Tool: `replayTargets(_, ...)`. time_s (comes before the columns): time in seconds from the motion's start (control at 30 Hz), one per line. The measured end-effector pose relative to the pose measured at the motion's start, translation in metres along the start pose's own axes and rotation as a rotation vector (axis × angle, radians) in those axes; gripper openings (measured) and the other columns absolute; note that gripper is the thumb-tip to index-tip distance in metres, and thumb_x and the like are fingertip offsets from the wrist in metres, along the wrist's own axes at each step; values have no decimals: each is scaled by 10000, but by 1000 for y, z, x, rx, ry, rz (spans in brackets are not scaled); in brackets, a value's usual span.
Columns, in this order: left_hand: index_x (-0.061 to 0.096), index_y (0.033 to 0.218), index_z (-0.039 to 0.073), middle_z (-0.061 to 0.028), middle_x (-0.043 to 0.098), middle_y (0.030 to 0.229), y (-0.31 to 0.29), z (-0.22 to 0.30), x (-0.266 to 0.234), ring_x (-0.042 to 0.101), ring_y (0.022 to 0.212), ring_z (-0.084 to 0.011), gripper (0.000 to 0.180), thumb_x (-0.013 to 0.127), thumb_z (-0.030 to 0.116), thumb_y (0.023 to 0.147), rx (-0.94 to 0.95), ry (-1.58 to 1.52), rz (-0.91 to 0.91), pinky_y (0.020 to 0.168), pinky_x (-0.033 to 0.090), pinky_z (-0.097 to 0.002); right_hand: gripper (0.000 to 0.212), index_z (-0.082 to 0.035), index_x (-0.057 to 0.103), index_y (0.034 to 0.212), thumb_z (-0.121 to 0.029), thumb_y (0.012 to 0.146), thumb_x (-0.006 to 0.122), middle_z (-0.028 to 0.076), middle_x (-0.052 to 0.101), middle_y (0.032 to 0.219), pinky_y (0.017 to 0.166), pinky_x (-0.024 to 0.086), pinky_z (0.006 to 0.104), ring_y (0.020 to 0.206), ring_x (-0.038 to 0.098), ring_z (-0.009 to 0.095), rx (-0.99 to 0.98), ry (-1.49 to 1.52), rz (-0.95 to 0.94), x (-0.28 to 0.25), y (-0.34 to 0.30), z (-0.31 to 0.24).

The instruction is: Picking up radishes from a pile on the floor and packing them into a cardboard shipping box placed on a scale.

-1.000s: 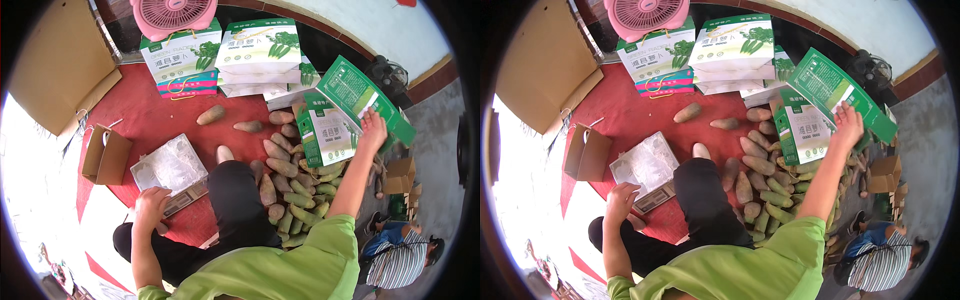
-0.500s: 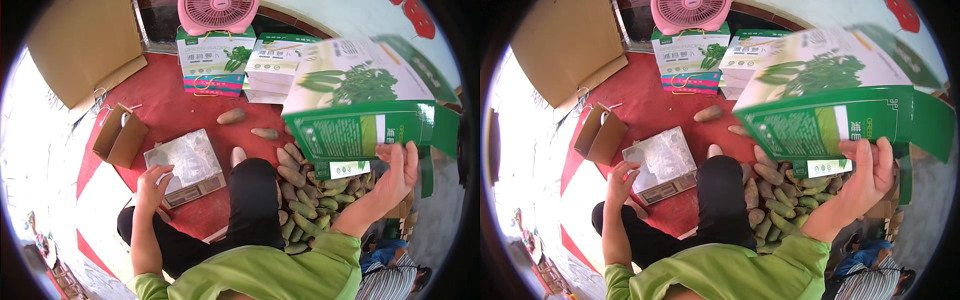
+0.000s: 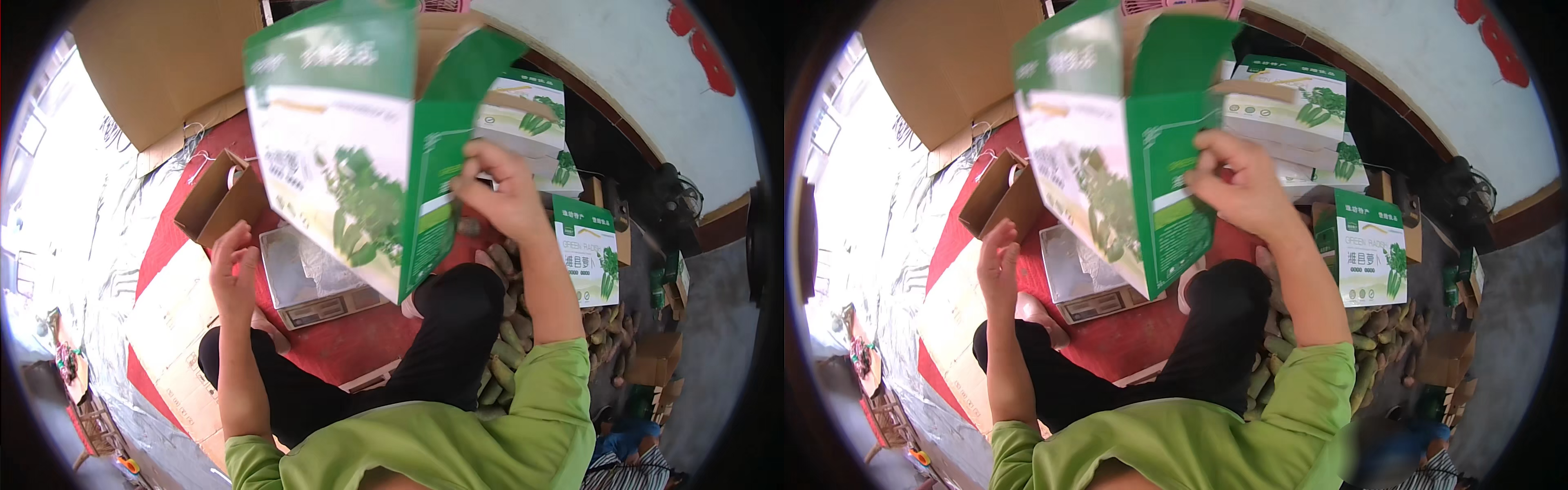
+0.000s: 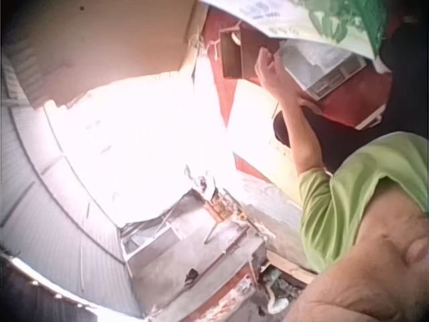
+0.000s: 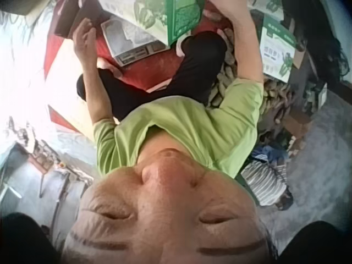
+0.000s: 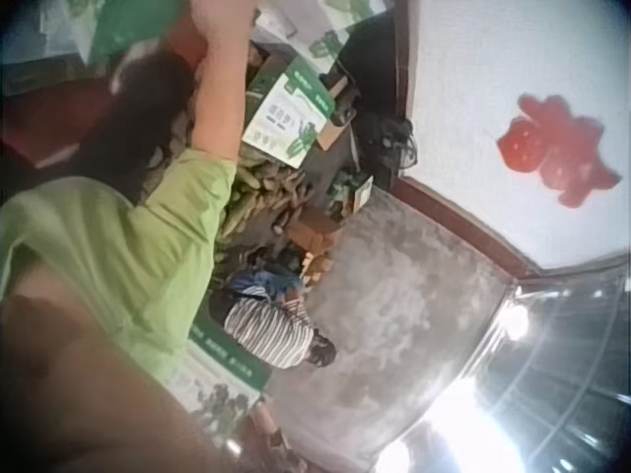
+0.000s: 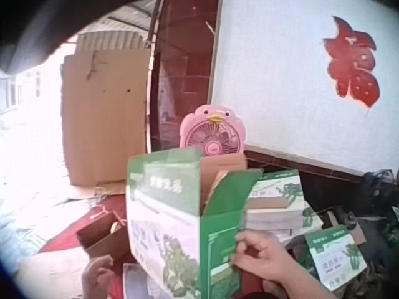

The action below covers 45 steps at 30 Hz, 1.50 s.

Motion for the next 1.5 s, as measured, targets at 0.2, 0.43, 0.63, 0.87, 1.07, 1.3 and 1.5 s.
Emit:
replayTargets(0.2, 477, 1316, -11, -122, 509, 1323, -1, -5, -70, 483, 1210, -200, 363, 478, 73, 963, -27, -17, 384, 1025, 364, -323, 222, -18, 604, 1015, 13, 798, 641, -4, 580, 786, 726, 448, 258, 765, 535, 84, 176, 161, -405, 92, -3, 99)
replayTargets(0.43, 552, 1239, -9, -168, 524, 1291, -5, 45, -58, 432, 1253, -308, 364, 529, 189, 934, 309, 505, 351, 1065, 307, -404, 256, -53, 621, 1091, -173, 865, 625, 109, 648, 960, 769, 502, 303, 941, 617, 163, 337, -145, -597, 121, -43, 252)
replayTargets(0.63, 658, 1084, 56, -106, 633, 1080, -2, 29, 7, 562, 1110, -282, 262, 629, 150, 841, 215, 550, -206, 1076, 282, -487, 279, -65, 607, 1124, -189, 874, 619, 104, 644, 997, 789, 502, 299, 951, 615, 163, 492, 101, -428, 109, -54, 269)
replayTargets(0.87, 663, 1071, 59, -93, 626, 1087, -8, 64, 15, 558, 1103, -274, 317, 698, 141, 767, 367, 674, -109, 1042, 352, -464, 306, -80, 592, 1163, -207, 885, 613, 97, 640, 1040, 813, 501, 294, 962, 612, 164, 678, 394, -182, 99, -80, 283)
replayTargets(1.07, 657, 1050, 17, -129, 635, 1043, -15, 40, 45, 585, 995, -330, 306, 686, 123, 765, 64, 494, -497, 879, 458, -400, 377, -79, 517, 1261, -220, 917, 576, 78, 620, 1107, 841, 501, 284, 991, 608, 163, 874, 483, -256, 117, -89, 281)
replayTargets(1.3, 655, 1063, 11, -156, 636, 1029, -26, 35, 88, 619, 934, -347, 319, 657, 84, 752, -44, 524, -806, 828, 480, -384, 178, -46, 638, 968, -142, 819, 616, 1, 601, 742, 516, 397, 257, 629, 526, 74, 663, 380, -81, 91, -96, 279)
replayTargets(1.5, 688, 993, 69, -119, 664, 932, -38, 14, 91, 630, 863, -318, 215, 600, 89, 798, -10, 719, -765, 751, 486, -394, 203, -57, 627, 1082, -132, 900, 575, 19, 657, 918, 661, 471, 256, 785, 606, 100, 907, 454, 98, 63, -145, 278)
Point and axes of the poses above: each hand's wrist, its own y-axis towards the middle knuckle, its own x-axis out of the palm, z = x × y, the point moved 10 cm from there along y, towards the middle knuckle
